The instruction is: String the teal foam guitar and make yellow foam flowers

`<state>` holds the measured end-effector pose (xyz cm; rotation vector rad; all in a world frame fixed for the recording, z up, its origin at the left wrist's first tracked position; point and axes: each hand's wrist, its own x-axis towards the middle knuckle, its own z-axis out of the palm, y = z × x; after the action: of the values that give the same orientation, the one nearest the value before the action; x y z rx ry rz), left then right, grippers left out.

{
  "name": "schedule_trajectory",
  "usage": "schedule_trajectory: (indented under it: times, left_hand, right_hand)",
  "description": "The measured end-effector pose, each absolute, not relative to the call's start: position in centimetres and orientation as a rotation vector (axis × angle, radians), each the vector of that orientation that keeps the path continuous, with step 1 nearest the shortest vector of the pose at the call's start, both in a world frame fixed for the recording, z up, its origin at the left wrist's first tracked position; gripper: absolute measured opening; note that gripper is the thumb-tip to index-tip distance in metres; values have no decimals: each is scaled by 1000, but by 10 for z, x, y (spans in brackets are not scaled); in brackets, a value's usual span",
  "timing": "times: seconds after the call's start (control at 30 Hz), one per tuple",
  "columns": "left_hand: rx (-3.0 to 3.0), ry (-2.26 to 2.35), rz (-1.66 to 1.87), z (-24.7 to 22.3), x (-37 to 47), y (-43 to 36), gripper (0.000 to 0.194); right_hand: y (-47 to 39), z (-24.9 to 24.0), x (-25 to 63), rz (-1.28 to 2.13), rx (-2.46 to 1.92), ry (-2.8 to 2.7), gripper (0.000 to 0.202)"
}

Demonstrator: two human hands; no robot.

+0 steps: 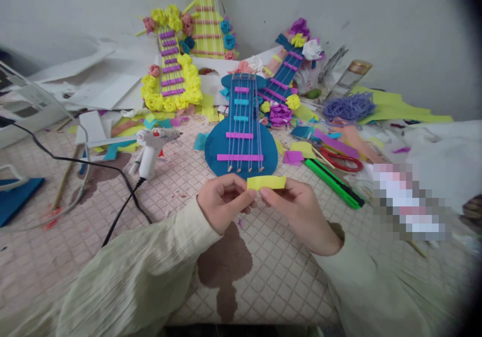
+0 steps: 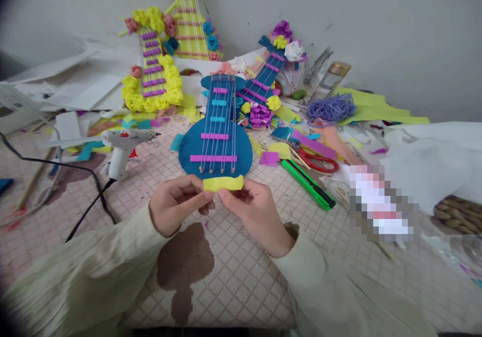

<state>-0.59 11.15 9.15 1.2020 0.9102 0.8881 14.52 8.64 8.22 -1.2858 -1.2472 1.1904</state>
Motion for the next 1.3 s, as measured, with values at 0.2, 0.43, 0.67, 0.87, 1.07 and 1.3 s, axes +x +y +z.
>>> schedule_trajectory:
  times: [0.2,0.43,0.67,0.87,1.07,1.3]
  left_hand:
    - [1219,917,876,89,-5,112,11]
    - [1201,919,924,89,-7,111,11]
    - [1188,946,910,89,-7,112,13]
    - [1228,925,902,91,-4,112,10]
    - [1202,935,928,91,-5,112,12]
    - [1188,929,939,90,-5,112,14]
  right_hand:
    - [85,83,143,1185,-1288,-1281,13]
    - [86,84,144,1198,-1265,-1174,11]
    - [85,85,146,1111,-1323,-1226,17]
    - [86,82,145,1122,-1297,-1206,16]
    - [87,77,147,1112,-1187,-1061,8]
    - [87,76,147,1127,-1191,-1054,8]
